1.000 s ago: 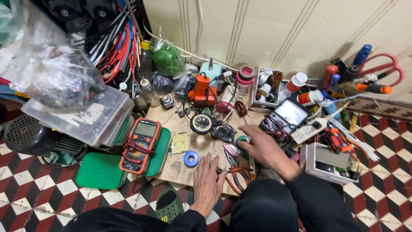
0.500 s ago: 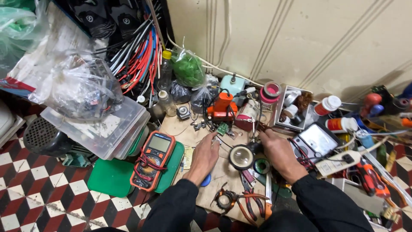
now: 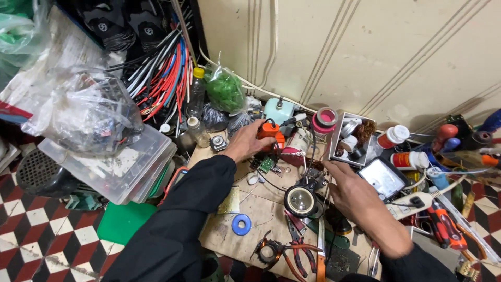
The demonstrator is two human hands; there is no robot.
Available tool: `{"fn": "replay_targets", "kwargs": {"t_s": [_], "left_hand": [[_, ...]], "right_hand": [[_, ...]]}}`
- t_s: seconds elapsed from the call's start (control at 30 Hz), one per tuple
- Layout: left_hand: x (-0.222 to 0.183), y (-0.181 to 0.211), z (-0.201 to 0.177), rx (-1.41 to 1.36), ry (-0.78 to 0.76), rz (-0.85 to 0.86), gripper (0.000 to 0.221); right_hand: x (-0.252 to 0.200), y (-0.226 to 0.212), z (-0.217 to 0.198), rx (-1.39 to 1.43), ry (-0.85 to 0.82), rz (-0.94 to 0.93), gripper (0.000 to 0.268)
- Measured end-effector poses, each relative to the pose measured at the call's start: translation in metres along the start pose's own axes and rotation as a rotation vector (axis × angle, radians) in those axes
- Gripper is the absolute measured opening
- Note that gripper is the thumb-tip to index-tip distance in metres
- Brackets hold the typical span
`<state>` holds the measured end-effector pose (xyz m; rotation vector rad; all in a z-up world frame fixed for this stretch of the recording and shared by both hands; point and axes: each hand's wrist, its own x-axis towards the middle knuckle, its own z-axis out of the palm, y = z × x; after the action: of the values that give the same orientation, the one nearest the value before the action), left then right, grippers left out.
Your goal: Assembling a small electric motor by fitting a coil into a plastic housing on a cluttered workbench.
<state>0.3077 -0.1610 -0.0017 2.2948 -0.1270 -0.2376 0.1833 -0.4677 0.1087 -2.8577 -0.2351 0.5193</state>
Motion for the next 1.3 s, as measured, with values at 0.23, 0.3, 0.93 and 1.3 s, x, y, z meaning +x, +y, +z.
{"fn": "replay_targets", "kwargs": {"t_s": [0.23,0.3,0.93,1.3], "left_hand": [[-0.057,-0.019,0.024,0.247,0.229,0.522,0.059],[-0.071,-0.024,0.036,0.270,0.274,0.589,0.077],[-0.093,0.009,0.053,0.075,0.311,0.440,0.073],[-0.108,-0.003,0.035,0.129,0.198,0.638,0.066]], "right_hand": [[-0.061,-0.050,-0.033,0.103,0.049,-0.013,0.066],[-0.058,-0.066,-0.026,0.164,0.064,-0.017,0.062],[0.024,-0.111,0.031,-0.043,0.112,-0.333,0.028],[0.025,-0.099,0.052,-0.163,0.018,-0.392,0.031]]}}
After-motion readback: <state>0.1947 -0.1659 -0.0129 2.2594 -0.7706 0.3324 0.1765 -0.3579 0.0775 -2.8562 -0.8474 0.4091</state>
